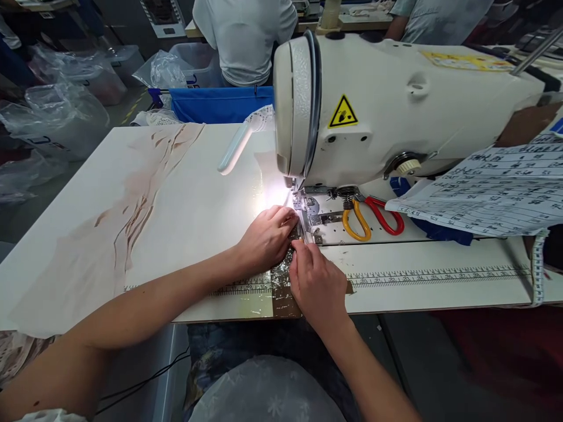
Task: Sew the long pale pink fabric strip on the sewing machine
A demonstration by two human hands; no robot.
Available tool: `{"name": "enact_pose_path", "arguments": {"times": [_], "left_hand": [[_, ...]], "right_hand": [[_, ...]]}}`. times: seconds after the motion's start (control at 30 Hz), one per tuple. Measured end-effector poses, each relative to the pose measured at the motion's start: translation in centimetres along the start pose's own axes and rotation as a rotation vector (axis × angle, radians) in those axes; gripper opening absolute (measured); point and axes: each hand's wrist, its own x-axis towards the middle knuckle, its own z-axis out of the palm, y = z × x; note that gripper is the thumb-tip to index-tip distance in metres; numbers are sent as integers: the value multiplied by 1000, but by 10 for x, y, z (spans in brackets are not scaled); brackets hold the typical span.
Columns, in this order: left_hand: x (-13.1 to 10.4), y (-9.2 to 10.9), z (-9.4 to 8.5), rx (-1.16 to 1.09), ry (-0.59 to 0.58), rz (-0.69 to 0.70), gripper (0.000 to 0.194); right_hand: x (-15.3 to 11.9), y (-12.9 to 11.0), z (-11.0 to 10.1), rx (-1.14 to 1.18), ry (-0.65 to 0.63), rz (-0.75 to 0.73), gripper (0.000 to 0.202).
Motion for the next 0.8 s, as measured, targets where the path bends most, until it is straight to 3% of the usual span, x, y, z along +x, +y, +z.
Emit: {"name": "enact_pose_path", "arguments": {"times": [0.17,0.3,0.43,0.57,0.67,0.73,0.8], "left_hand": [[4,-7,2,-8,-4,-18,26],[6,-12,4,-17,4,-23,28],[6,-18,7,-57,55,-25,32],[5,-19,8,-83,54,-16,33],[2,-11,-6,-79,6,-12,31],[-7,1,-27,-74,-61,27,30],[-23,15,-56,-77,-159,87,31]], "right_hand": [[4,-7,5,-125,-42,33,28],[4,-7,1,-66,-93,56,32],[-17,1,-27,313,-117,178,30],[-72,18,-55,749,-153,436,36],[-118,26,-54,804,-277,489,14],[-141,27,-43,781,-384,490,14],[-155,26,-28,768,-414,473,16]]}}
